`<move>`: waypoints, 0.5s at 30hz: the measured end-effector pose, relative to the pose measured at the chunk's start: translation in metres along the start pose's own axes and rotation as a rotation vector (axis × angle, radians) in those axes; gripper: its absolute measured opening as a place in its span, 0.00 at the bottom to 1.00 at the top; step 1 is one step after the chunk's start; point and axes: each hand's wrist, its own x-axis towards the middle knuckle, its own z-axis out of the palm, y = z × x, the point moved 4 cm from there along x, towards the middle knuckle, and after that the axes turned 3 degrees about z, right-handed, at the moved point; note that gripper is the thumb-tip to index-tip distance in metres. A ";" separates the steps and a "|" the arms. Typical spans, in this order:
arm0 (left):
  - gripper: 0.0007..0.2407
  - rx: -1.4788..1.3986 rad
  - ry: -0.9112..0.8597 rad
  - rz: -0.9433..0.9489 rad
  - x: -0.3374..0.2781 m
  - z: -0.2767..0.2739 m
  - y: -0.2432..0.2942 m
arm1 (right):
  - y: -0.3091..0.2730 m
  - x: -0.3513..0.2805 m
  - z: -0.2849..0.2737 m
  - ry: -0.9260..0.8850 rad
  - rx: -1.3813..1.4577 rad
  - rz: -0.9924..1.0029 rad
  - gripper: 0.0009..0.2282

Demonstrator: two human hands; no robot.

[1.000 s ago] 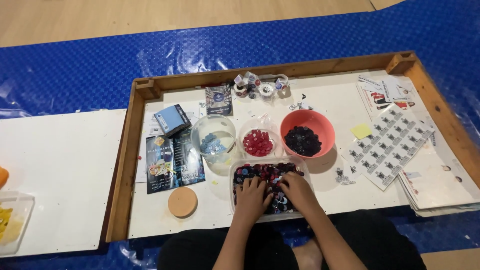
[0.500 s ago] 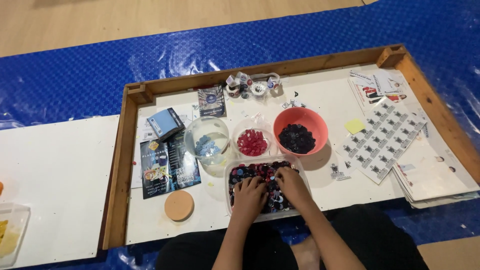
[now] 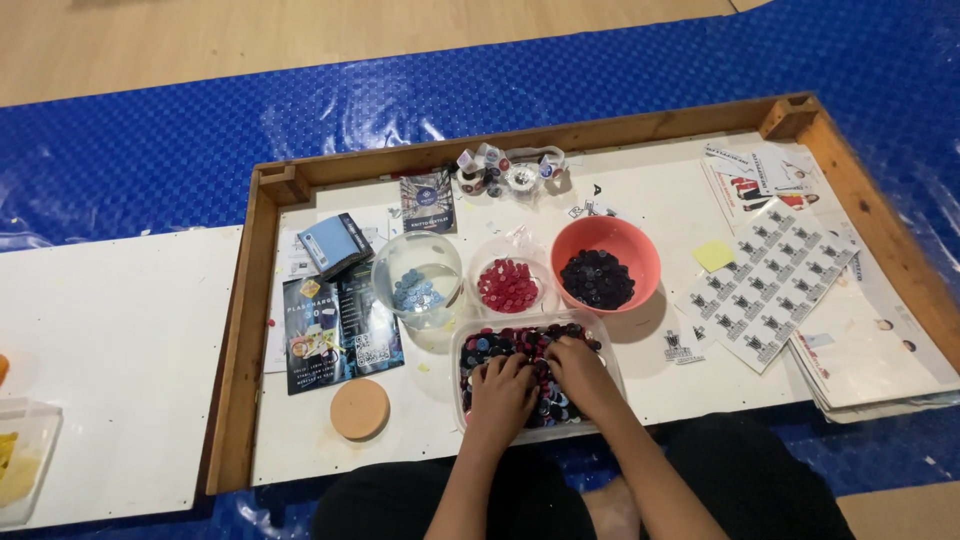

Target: The person sits on the floor and sorts a mixed pile of buttons by hand, picking individual buttons from a central container and placing them into separate bowls based on color. The person handles red, black, and blue buttons, moving them into corresponding bowls.

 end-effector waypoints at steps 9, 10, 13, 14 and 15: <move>0.13 -0.003 -0.025 -0.007 0.000 -0.004 0.003 | -0.022 -0.004 -0.037 0.040 0.549 0.277 0.09; 0.13 -0.003 -0.021 -0.010 0.000 -0.003 0.002 | -0.025 0.005 -0.035 0.040 0.547 0.272 0.09; 0.13 -0.028 -0.040 -0.018 0.000 0.003 0.001 | -0.045 0.030 -0.035 0.091 0.577 0.250 0.12; 0.13 -0.018 -0.030 -0.014 0.000 0.005 0.001 | -0.061 0.039 -0.041 0.110 0.600 0.202 0.12; 0.13 -0.005 -0.021 -0.008 0.001 0.006 -0.001 | -0.077 0.049 -0.047 0.131 0.627 0.154 0.12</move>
